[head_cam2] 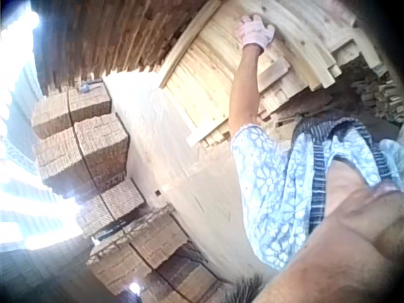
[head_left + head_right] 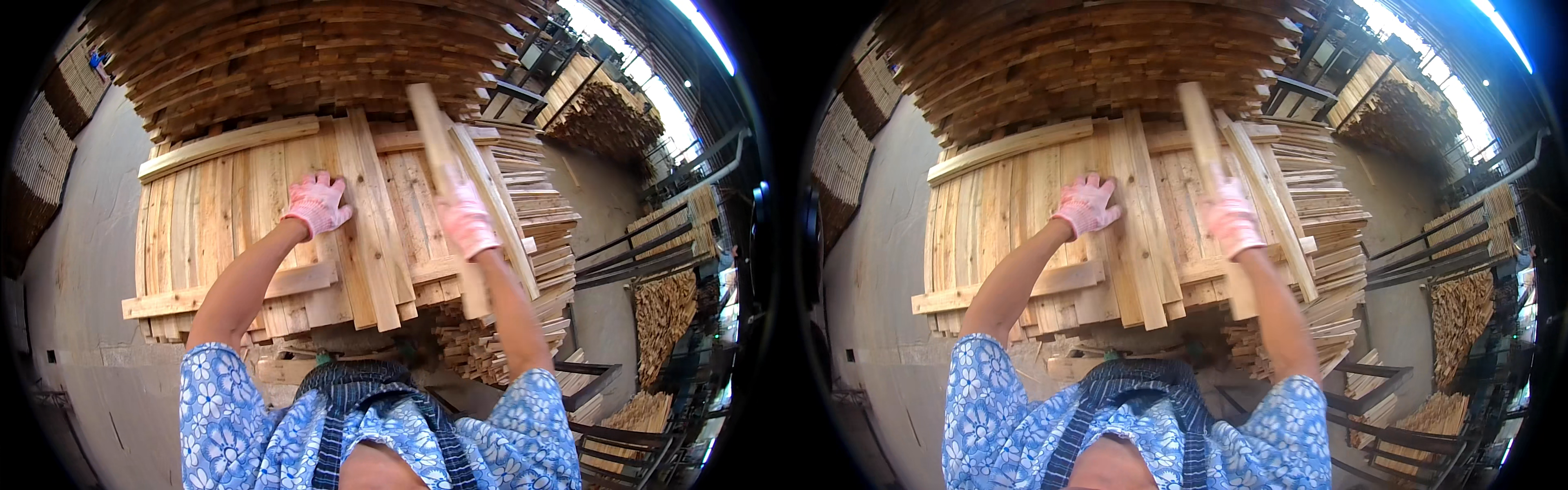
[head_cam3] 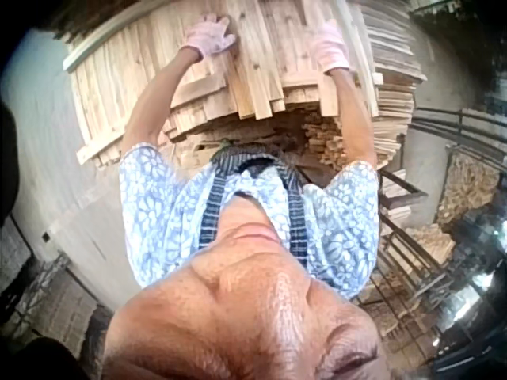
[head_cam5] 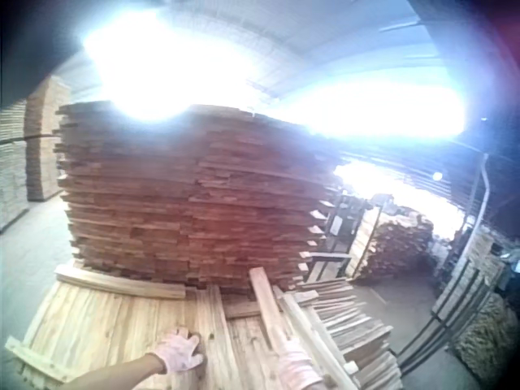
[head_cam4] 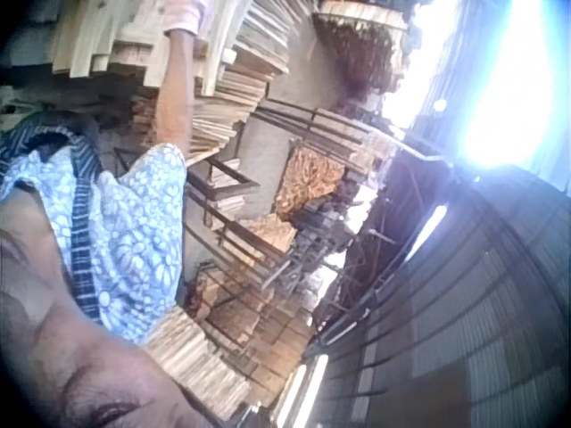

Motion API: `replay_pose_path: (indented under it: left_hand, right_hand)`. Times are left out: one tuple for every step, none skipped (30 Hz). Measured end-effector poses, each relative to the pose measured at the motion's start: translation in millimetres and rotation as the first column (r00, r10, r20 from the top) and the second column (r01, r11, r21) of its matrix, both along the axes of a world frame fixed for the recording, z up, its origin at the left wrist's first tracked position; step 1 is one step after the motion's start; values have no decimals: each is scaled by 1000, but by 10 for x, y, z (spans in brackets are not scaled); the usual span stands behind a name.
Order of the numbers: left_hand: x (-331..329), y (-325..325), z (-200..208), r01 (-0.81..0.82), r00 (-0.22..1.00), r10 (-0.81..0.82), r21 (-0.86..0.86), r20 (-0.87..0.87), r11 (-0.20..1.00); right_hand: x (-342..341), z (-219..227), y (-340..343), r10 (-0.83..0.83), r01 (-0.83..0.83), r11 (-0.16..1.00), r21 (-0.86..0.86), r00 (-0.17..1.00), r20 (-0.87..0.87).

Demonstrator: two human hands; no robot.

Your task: The person repeatedly picks up stacks of wooden planks from a pile and places them onto a metal rack. The person wears pink gloves and a blue floral shirt while performing this repetitive task in a warehouse setting.

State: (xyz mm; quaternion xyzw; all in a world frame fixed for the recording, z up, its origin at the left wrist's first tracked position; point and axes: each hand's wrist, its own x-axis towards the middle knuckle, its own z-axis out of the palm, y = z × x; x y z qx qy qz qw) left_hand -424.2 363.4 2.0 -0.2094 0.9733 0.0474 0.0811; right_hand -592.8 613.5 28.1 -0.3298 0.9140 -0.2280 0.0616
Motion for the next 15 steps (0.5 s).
replay_pose_path:
  left_hand:
    - [-30,26,-6,11,1000,-11,-13,-17,1000]
    - [-52,48,-25,19,999,-20,-23,-31,1000]
    - [-60,58,-42,19,999,-20,-37,-40,999]
    - [-83,76,-22,26,1000,-26,-52,-9,998]
    - [-110,97,-32,29,999,-30,-56,-17,998]
    - [-121,113,-56,26,999,-27,-61,-21,998]
    - [-129,99,-65,15,1000,-17,-69,-24,997]
    - [-106,95,-51,7,1000,-7,-62,-11,998]
    - [-98,65,-20,1,1000,-1,-54,1,999]
    - [-161,124,11,25,1000,-25,-33,9,999]
    - [-115,92,36,0,1000,1,-43,11,999]
    - [-31,42,55,-20,1000,21,-48,20,999]
    - [-39,76,28,-4,1000,4,-49,18,999]
    - [-44,107,-39,3,1000,-2,-67,12,998]
    - [-71,86,-70,5,1000,-5,-96,-3,995]
  right_hand:
    - [-328,-79,315,13,-24,995,-92,993,-116]
    - [-596,-26,563,-41,51,997,49,980,-197]
    - [-826,-5,737,-74,127,975,180,958,-277]
    - [-995,-117,949,-90,127,978,165,973,-213]
    - [-1118,-300,1178,-109,131,980,148,983,-148]
    - [-1183,-426,1267,-120,129,983,130,990,-77]
    - [-1222,-411,1218,-121,131,978,163,990,-69]
    - [-1218,-373,1179,-123,131,970,206,991,-51]
    - [-1241,-360,1130,-128,133,959,250,991,-34]
    - [-1409,-409,1233,-106,121,969,217,991,-78]
    - [-1424,-261,1012,-118,125,966,226,992,-42]
    - [-1360,-112,732,-136,132,961,242,991,1]
    - [-1404,-138,602,-124,117,956,268,992,9]
    - [-1499,-178,546,-110,101,952,288,994,15]
    - [-1639,-306,596,-76,89,974,207,994,-74]
